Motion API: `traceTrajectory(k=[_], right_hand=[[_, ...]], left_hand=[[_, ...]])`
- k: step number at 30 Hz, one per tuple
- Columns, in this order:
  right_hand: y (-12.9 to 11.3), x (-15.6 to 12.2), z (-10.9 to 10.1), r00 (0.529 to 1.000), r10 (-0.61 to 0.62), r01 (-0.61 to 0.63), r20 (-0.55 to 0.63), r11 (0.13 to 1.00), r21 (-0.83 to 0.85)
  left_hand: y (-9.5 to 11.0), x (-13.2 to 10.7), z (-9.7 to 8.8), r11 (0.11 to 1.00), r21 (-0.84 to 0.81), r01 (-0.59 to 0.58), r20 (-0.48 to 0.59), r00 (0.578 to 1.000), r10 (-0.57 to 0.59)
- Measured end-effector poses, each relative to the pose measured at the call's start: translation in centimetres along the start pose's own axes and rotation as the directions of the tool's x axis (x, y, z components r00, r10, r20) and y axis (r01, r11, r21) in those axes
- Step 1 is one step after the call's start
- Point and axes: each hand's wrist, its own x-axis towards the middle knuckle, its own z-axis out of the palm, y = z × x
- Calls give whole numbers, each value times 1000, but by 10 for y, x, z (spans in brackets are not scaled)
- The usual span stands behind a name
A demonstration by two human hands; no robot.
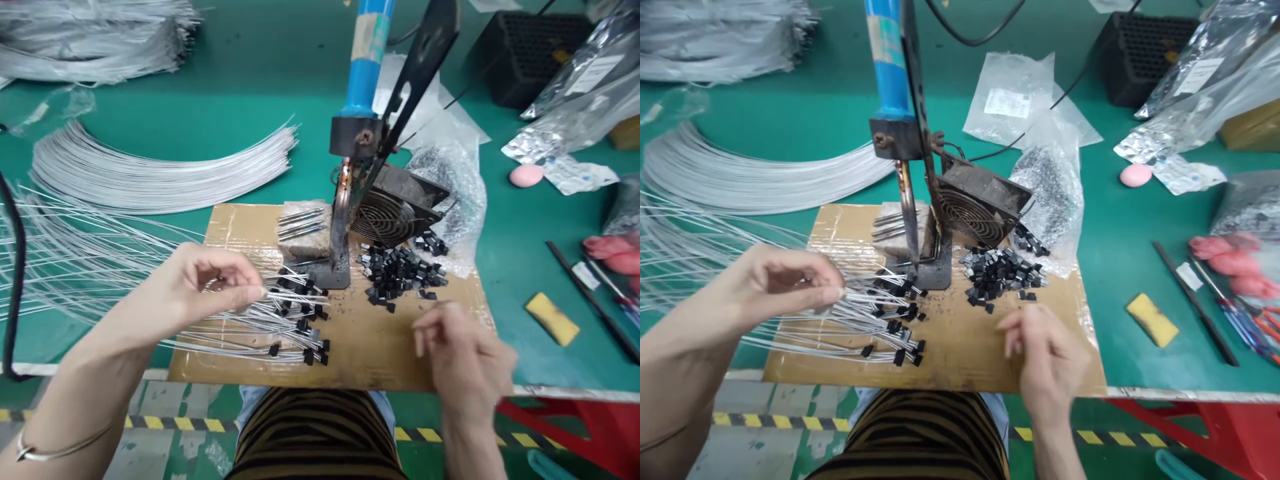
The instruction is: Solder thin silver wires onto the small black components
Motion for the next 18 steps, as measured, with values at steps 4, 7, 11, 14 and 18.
traceTrajectory(k=[4, 7, 11, 14, 18], right_hand=[[-21, -8, 25, 906, -11, -12, 423, 999, 51], [-29, -4, 36, 836, 27, -88, 548, 992, 86], [-31, -2, 42, 775, 48, -158, 630, 980, 120], [-30, -4, 45, 774, 47, -180, 631, 972, 148], [-28, -4, 47, 795, 52, -190, 605, 968, 166]], left_hand=[[-5, -4, 24, 998, -59, 7, 23, 1000, -6], [-4, -7, 33, 999, -54, 5, 25, 1000, -3], [0, -7, 37, 999, -32, -18, -19, 1000, 18], [-1, -7, 38, 999, -41, -8, -6, 1000, 8], [-4, -9, 39, 999, -42, 11, 35, 999, -10]])
